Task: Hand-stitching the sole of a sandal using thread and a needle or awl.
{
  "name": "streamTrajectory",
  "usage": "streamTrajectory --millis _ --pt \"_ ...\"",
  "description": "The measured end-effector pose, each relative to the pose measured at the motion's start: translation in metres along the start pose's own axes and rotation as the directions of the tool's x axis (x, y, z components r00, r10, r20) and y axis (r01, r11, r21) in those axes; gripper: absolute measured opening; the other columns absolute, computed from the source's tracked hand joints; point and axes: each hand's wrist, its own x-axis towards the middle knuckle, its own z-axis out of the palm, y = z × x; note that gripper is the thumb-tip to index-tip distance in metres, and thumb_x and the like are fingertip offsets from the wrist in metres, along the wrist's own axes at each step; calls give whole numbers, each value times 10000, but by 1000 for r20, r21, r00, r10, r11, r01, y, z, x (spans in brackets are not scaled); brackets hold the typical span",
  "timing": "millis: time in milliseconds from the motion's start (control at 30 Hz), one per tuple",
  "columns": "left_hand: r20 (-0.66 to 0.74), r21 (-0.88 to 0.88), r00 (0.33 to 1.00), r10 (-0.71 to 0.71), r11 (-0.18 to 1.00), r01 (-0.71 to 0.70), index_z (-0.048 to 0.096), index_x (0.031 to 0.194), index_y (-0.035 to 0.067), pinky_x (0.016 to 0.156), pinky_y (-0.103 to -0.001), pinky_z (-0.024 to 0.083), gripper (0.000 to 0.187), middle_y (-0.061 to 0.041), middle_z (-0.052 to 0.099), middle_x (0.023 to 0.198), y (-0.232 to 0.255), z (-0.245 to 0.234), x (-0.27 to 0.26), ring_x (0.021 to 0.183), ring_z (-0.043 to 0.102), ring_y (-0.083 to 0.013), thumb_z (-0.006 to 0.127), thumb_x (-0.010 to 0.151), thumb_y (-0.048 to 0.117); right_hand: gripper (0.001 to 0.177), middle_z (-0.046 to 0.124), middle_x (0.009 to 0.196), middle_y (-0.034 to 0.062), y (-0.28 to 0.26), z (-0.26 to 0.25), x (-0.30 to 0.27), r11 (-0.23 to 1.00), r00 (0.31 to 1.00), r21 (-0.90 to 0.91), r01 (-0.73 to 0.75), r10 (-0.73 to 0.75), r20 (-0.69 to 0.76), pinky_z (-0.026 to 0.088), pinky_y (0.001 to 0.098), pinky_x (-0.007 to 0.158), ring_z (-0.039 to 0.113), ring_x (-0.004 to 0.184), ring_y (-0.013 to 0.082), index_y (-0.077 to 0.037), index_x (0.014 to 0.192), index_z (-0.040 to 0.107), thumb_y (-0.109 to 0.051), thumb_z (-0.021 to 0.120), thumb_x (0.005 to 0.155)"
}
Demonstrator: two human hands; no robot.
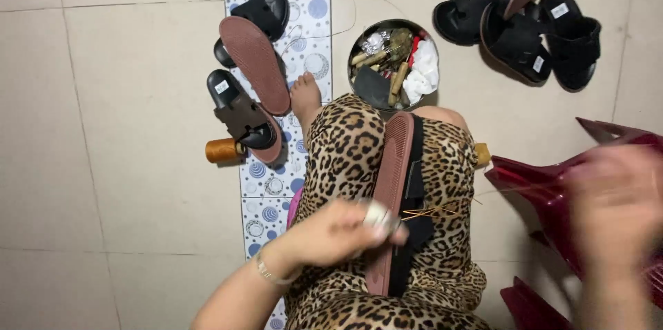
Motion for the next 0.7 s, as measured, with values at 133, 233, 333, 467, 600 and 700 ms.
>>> streamTrajectory --millis 133,233,333,467,600,700 --pt "-250 402 949 192 912 -79 646 908 4 407 -232 472 171 -29 576 644 17 -6 65 466 531 -134 571 1031 96 685 690 1330 112 -65 77 -37 978 840 -120 169 -79 537 645 361 709 761 672 116 -151 1452 545 -422 696 841" --pt "-157 929 625 765 329 -168 667 913 -12 469 -373 490 84 -68 593 660 33 -33 96 523 543 -204 597 956 -31 280 709 793 -35 -95 69 -35 885 720 -225 407 -160 675 581 381 579 679 624 161 -210 1128 722 -351 716 886" --pt "-509 334 739 441 893 -302 582 1319 -28 1077 -354 665 287 -152 680 1300 28 -54 106 1156 746 -259 546 1087 136 155 686 914 54 -130 76 -14 933 721 260 248 -357 594 577 249 640 703 789 139 -65 970 724 -200 656 937" --pt "-673 -554 713 -199 773 -307 732 1075 34 369 -195 267 299 81 395 555 0 -95 98 429 323 -52 648 1006 312 485 623 751 94 -112 112 -6 580 849 780 -237 -267 456 556 437 743 681 754 284 -90 705 579 -301 412 1108" --pt "-542 -679 761 -357 719 -146 669 937 -71 536 -280 619 245 -117 682 646 -22 -136 35 527 664 -166 601 1021 149 483 773 778 123 -57 86 1 655 770 605 -453 -55 636 586 277 573 798 941 334 -90 632 576 -296 493 1061" --pt "-831 -103 417 -369 838 536 719 921 87 645 -243 547 316 8 599 688 -18 -171 -11 627 561 -90 574 1058 333 414 616 1285 187 -84 63 32 898 870 87 -431 388 303 587 344 693 674 1073 258 46 1380 479 -106 549 1001"
